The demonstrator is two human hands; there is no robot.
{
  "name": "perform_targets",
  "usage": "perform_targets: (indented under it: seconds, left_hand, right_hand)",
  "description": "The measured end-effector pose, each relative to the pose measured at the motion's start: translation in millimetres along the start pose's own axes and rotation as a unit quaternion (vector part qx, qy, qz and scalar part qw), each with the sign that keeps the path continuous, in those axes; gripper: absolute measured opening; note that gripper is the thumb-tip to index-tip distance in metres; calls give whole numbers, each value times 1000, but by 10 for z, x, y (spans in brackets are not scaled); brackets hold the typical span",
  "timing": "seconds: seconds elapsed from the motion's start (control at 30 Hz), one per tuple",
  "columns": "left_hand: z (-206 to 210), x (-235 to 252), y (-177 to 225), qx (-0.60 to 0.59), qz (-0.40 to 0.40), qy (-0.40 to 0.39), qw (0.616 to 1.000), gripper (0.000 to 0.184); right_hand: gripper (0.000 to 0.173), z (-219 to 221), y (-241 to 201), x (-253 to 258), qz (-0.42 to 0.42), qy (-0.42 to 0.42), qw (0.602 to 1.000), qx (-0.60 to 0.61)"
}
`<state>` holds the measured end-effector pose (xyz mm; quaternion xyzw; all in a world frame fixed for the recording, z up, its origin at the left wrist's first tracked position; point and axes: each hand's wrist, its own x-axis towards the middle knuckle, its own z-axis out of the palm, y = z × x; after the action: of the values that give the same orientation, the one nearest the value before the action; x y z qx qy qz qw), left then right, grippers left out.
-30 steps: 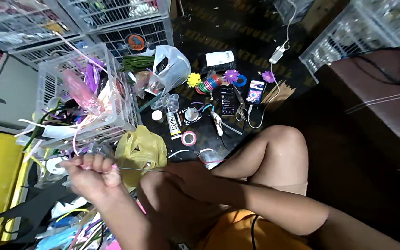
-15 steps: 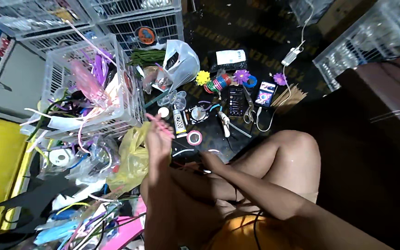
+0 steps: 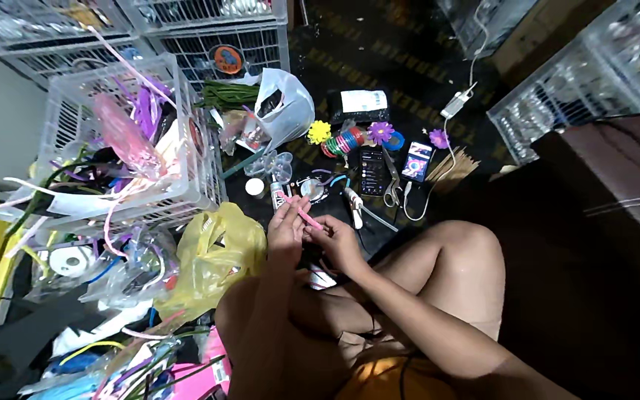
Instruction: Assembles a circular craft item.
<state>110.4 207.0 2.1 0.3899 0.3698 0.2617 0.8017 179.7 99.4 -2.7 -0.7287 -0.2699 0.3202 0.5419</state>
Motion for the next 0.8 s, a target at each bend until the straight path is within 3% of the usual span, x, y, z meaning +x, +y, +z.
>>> perform_targets:
  seconds: [0.23, 0.5, 0.7, 0.8]
  left_hand:
    - [-23, -129, 81, 113, 41, 17, 993, 29]
    - [-63, -206, 181, 303, 44, -110, 946, 27]
    - [-104, -216, 201, 351, 40, -177, 919, 23]
    - [-129, -211, 196, 388, 67, -200, 897, 22]
  right_hand:
    - [24, -158, -103, -92, -71, -7, 997, 26]
    - [18, -519, -171, 83, -91, -21, 995, -41]
    - [40, -644, -176, 140, -72, -96, 993, 9]
    - [33, -675, -187, 137, -63, -132, 989, -1]
